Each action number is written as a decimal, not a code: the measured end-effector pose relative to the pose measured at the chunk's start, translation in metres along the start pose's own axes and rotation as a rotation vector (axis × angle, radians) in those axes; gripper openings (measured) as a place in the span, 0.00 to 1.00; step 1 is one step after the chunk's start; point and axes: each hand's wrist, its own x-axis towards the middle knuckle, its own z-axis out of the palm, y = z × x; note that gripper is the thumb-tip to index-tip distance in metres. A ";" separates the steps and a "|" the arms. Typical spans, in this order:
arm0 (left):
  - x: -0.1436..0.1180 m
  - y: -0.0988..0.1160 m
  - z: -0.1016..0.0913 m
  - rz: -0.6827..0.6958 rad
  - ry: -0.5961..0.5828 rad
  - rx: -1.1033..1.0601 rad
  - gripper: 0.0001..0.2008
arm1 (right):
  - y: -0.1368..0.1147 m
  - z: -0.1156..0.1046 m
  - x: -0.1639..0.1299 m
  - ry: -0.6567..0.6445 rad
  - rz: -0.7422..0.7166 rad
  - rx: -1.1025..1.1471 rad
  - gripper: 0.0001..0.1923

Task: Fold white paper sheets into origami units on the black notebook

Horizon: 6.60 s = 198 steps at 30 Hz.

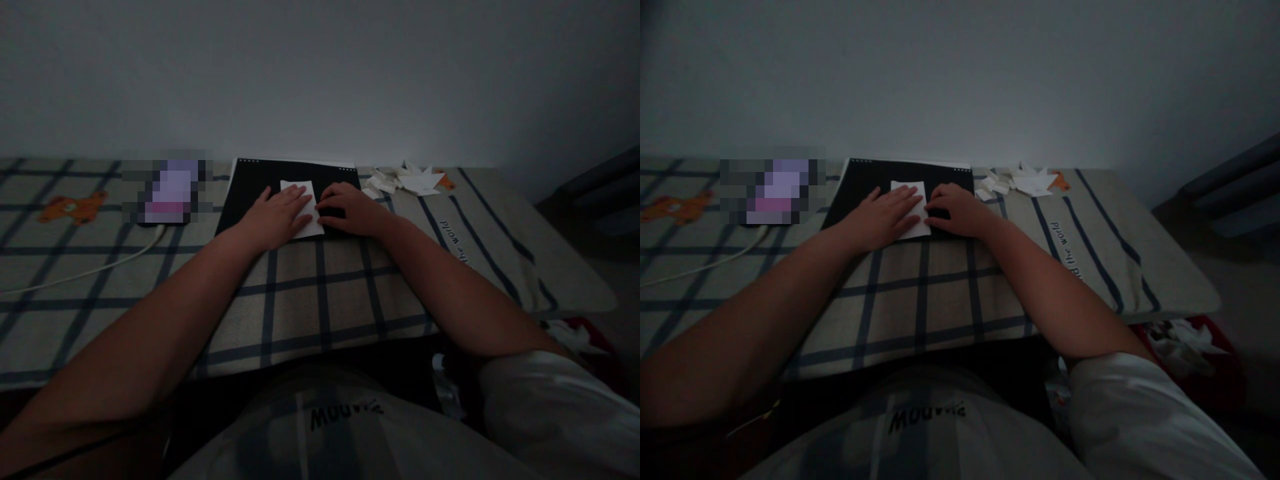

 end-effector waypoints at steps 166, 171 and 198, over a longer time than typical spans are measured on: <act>0.000 0.010 -0.003 -0.082 -0.028 0.025 0.32 | -0.009 0.007 0.002 0.000 -0.027 -0.125 0.20; 0.001 0.011 -0.005 -0.097 -0.063 0.046 0.34 | -0.009 0.008 0.001 -0.014 -0.010 -0.118 0.22; 0.004 0.004 0.003 -0.036 -0.010 0.047 0.33 | -0.010 0.008 0.000 -0.037 0.023 -0.134 0.24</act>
